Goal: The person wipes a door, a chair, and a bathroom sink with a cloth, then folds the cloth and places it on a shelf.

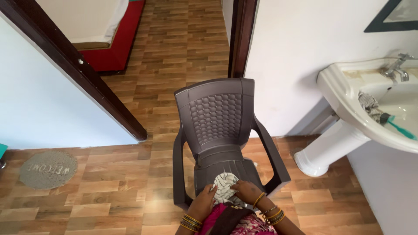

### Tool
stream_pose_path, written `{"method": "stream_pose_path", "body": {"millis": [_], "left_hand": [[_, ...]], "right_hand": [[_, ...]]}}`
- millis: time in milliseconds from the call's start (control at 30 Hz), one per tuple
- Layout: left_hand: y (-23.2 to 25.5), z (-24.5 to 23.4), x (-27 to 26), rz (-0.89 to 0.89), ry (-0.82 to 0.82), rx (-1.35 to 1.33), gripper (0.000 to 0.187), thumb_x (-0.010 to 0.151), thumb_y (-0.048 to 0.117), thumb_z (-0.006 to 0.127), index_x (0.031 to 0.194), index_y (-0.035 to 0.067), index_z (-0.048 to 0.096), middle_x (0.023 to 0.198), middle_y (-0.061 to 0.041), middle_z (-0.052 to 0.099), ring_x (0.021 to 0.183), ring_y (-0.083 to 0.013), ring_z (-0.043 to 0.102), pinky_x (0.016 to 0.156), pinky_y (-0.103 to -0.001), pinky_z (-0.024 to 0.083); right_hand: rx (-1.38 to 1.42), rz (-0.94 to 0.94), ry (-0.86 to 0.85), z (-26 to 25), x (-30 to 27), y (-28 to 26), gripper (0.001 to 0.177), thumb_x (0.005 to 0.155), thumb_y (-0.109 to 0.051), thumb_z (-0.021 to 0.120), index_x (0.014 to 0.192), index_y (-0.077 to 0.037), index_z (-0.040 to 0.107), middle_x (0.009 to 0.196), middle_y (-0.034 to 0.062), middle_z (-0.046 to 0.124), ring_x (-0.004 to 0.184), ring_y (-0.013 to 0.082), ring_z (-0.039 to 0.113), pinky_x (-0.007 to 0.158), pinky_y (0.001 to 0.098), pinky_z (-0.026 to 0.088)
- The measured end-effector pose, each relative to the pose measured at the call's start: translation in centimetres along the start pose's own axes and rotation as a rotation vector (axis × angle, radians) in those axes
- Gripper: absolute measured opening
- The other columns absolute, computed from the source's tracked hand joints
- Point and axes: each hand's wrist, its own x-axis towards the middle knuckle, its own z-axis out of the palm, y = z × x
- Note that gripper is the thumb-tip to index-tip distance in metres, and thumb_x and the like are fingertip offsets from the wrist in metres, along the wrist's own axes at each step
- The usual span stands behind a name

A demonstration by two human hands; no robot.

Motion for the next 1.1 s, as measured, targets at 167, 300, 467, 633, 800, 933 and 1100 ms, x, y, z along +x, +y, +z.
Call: {"method": "stream_pose_path", "body": {"millis": [167,300,467,633,800,933,1100], "left_hand": [[2.0,1.6,0.7,-0.08,-0.028,-0.028,0.052,0.093,0.008,0.064,0.143,0.002,0.051,0.145,-0.018,0.047,0.119,-0.0377,0.06,0.099,-0.042,0.051],[2.7,3.5,1.0,-0.111,-0.043,-0.028,0.052,0.092,0.006,0.062,0.143,0.004,0.051,0.147,-0.016,0.047,0.119,-0.0356,0.06,0.098,-0.041,0.052],[3.6,6.1,0.7,-0.08,0.013,0.0,0.053,0.092,0.006,0.064,0.144,0.005,0.052,0.145,-0.015,0.05,0.119,-0.035,0.06,0.097,-0.042,0.052],[4.1,7.5,0.1,-0.101,0.005,-0.006,0.055,0.091,0.007,0.065,0.144,0.003,0.05,0.145,-0.016,0.048,0.118,-0.0354,0.06,0.097,-0.043,0.051],[4.6,9.0,-0.4,-0.049,0.008,0.01,0.056,0.088,0.006,0.067,0.141,0.001,0.052,0.145,-0.017,0.048,0.119,-0.0366,0.059,0.098,-0.043,0.05],[5.7,10.7,-0.9,-0.067,0.065,0.021,0.056,0.089,0.005,0.066,0.143,0.001,0.05,0.146,-0.018,0.048,0.12,-0.0363,0.059,0.098,-0.044,0.049],[7.2,11.1,-2.3,-0.08,0.048,0.028,0.054,0.091,0.003,0.065,0.143,0.003,0.052,0.148,-0.017,0.049,0.121,-0.0357,0.059,0.098,-0.043,0.049]], "right_hand": [[-0.076,-0.082,0.005,1.2,-1.0,1.7,0.03,0.091,-0.024,0.069,0.12,-0.018,0.071,0.11,0.0097,0.067,0.107,0.0305,0.065,0.094,0.0445,0.051],[-0.086,-0.166,-0.057,3.2,-1.8,3.4,0.036,0.091,-0.026,0.071,0.126,-0.017,0.068,0.113,0.0106,0.065,0.108,0.0311,0.063,0.092,0.0449,0.051],[-0.103,-0.208,-0.075,3.7,-2.9,4.7,0.035,0.09,-0.026,0.073,0.124,-0.016,0.069,0.113,0.0106,0.065,0.111,0.0312,0.062,0.093,0.0445,0.051],[-0.205,-0.342,-0.069,3.8,-3.4,4.3,0.028,0.095,-0.023,0.065,0.121,-0.015,0.071,0.111,0.0111,0.066,0.105,0.0325,0.066,0.09,0.0453,0.052],[-0.283,-0.466,-0.13,4.3,-4.0,3.9,0.021,0.1,-0.027,0.063,0.115,-0.012,0.069,0.108,0.0136,0.064,0.099,0.0334,0.067,0.086,0.0452,0.054],[-0.25,-0.495,-0.1,4.4,-5.1,4.4,0.022,0.096,-0.028,0.067,0.112,-0.013,0.07,0.107,0.013,0.064,0.098,0.0333,0.066,0.083,0.0463,0.053],[-0.197,-0.44,-0.077,5.3,-7.0,4.8,0.028,0.09,-0.03,0.071,0.113,-0.014,0.07,0.105,0.0123,0.064,0.098,0.033,0.066,0.084,0.0468,0.052]]}}
